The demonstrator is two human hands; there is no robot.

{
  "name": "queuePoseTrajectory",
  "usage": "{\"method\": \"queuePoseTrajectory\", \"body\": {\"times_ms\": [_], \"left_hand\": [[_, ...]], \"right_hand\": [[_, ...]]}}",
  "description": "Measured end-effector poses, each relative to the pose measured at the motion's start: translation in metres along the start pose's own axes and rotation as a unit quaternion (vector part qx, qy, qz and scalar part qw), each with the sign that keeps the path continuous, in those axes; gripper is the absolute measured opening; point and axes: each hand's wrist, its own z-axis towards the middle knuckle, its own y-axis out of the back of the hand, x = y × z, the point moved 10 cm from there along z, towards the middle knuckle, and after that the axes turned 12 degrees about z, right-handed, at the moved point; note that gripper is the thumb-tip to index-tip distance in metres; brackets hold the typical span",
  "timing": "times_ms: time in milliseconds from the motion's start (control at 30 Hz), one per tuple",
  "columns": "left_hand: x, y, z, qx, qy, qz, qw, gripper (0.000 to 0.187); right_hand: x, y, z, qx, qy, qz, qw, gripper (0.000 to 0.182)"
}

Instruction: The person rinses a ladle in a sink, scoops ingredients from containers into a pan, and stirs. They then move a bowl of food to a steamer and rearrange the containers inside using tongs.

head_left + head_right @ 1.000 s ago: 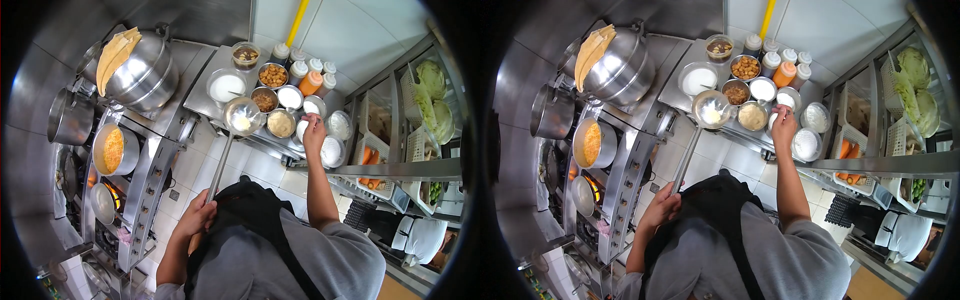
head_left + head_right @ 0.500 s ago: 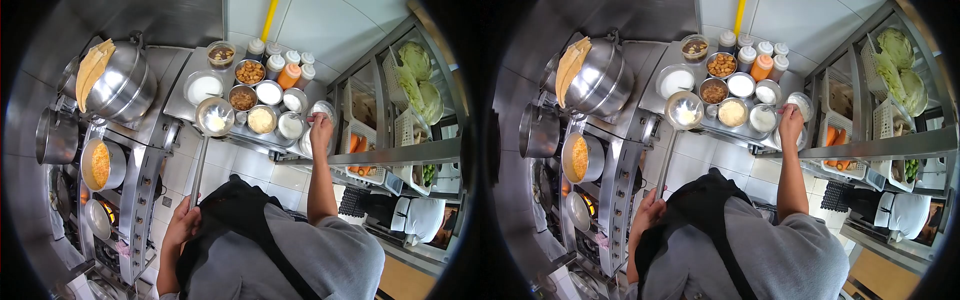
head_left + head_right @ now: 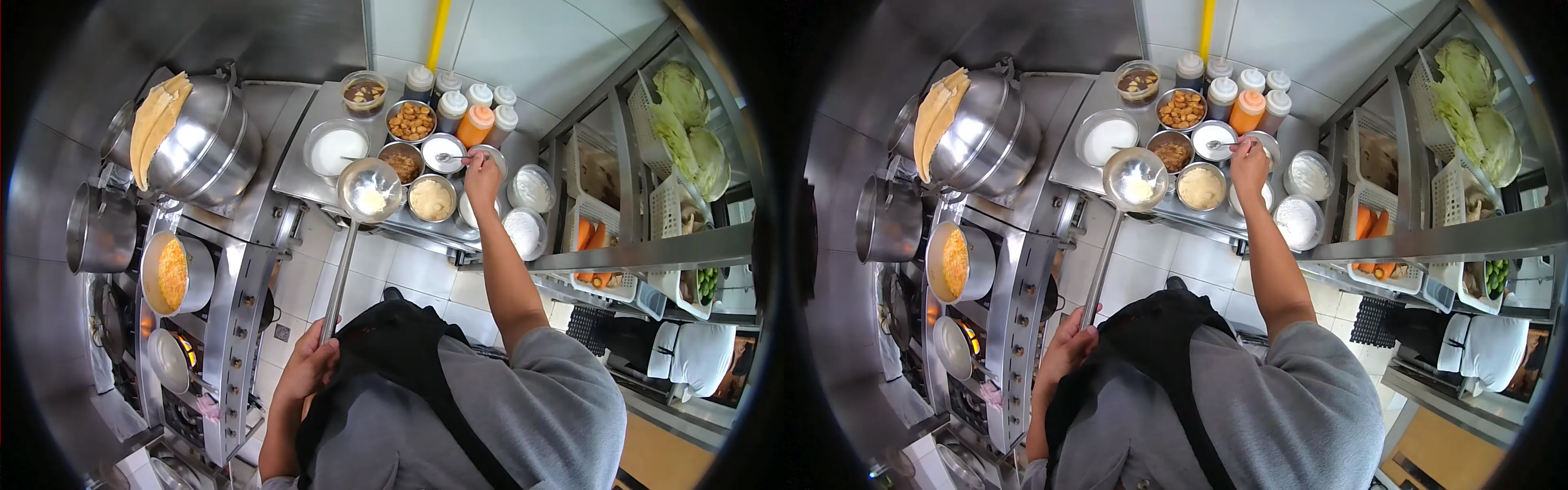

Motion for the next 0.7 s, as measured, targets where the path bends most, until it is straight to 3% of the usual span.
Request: {"method": "queuePoseTrajectory", "body": {"times_ms": [433,500,700], "left_hand": [[-0.006,0.005,-0.012,-0.032,0.006,-0.005,0.999,0.036],[-0.008,0.005,-0.011,-0.031,0.007,-0.008,0.999,0.037],[-0.007,-0.002,-0.003,-0.008,0.002,-0.02,1.0,0.04]], "right_hand": [[-0.003,0.016,-0.003,-0.009,-0.016,0.071,0.997,0.029],[-0.011,0.014,-0.015,0.008,-0.171,0.206,0.963,0.028],[0.042,-0.015,-0.054,0.118,-0.199,0.293,0.928,0.029]]}}
